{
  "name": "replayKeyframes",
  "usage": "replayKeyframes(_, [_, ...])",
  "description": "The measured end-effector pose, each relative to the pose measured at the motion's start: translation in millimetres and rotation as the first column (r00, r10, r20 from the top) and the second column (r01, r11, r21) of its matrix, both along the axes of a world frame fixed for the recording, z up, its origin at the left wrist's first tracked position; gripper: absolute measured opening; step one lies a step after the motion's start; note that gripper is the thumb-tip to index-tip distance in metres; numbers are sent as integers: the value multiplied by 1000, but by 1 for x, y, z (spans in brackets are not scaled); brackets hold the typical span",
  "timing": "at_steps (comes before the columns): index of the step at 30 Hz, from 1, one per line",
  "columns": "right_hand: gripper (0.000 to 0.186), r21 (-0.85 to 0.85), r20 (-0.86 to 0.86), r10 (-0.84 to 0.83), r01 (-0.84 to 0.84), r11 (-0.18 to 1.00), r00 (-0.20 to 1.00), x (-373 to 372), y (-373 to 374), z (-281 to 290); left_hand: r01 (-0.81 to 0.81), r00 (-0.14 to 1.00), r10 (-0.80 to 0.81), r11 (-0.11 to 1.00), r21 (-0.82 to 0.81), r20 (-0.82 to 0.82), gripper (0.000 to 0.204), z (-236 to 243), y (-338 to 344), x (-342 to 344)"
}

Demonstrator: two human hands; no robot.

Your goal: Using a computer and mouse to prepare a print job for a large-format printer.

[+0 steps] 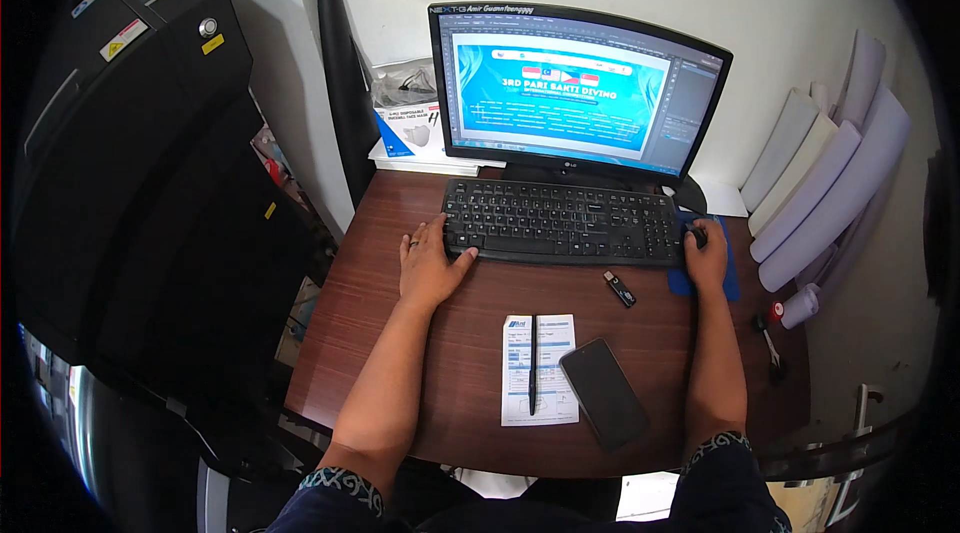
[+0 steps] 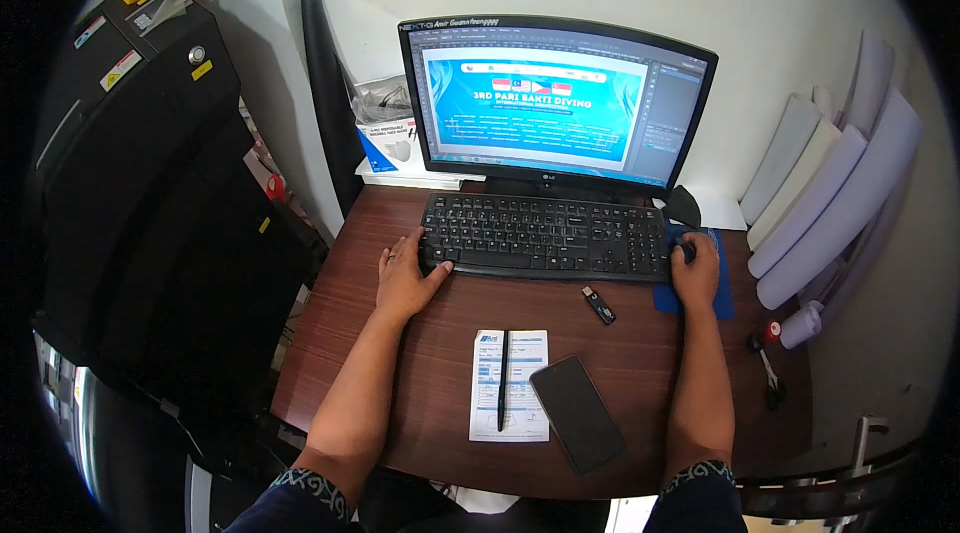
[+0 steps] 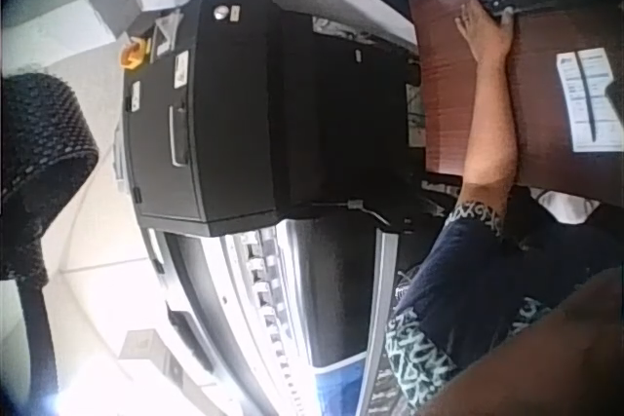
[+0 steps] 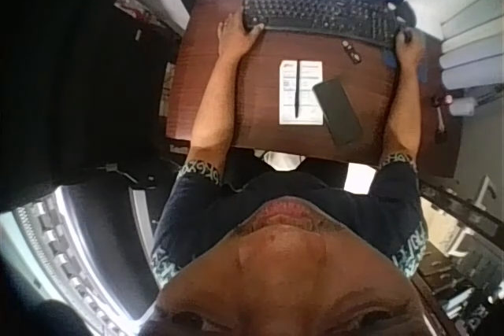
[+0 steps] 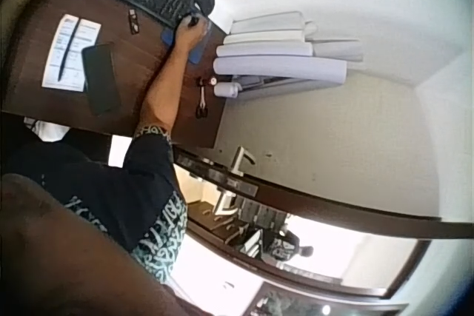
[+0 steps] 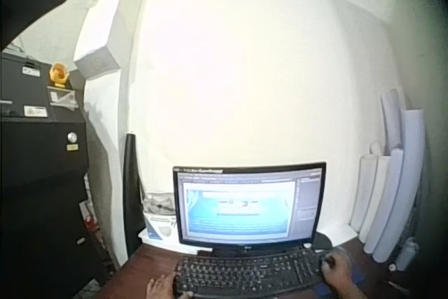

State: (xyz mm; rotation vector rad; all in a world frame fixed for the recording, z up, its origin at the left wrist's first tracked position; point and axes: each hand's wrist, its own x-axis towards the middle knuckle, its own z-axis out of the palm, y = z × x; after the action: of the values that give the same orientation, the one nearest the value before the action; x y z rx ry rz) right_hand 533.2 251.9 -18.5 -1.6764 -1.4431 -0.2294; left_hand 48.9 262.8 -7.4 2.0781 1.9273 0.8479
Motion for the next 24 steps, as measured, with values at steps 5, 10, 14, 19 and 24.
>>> replayKeyframes(5, [23, 41, -5, -16, 16, 999, 1000, 4, 0, -1, 2, 1000, -2, 1000, 2, 4, 81, -1, 0, 1])
replayKeyframes(10, [23, 4, 23, -6, 6, 1000, 1000, 5, 0, -1, -35, 999, 34, 999, 3, 35, 70, -5, 5, -2])
replayKeyframes(14, [21, 11, 35, -30, 30, 999, 999, -1, 0, 1, -83, 985, 83, 997, -6, 150, 51, -9, 14, -9])
replayKeyframes(19, [21, -6, 10, -32, 32, 999, 999, 1, -1, 2, -87, 993, 81, 995, 57, 88, 48, 1, 9, 2])
replayKeyframes(24, [23, -8, 15, -52, 52, 999, 999, 1, 0, 0, 4, 979, 25, 989, 145, -200, 51, -3, 13, 8])
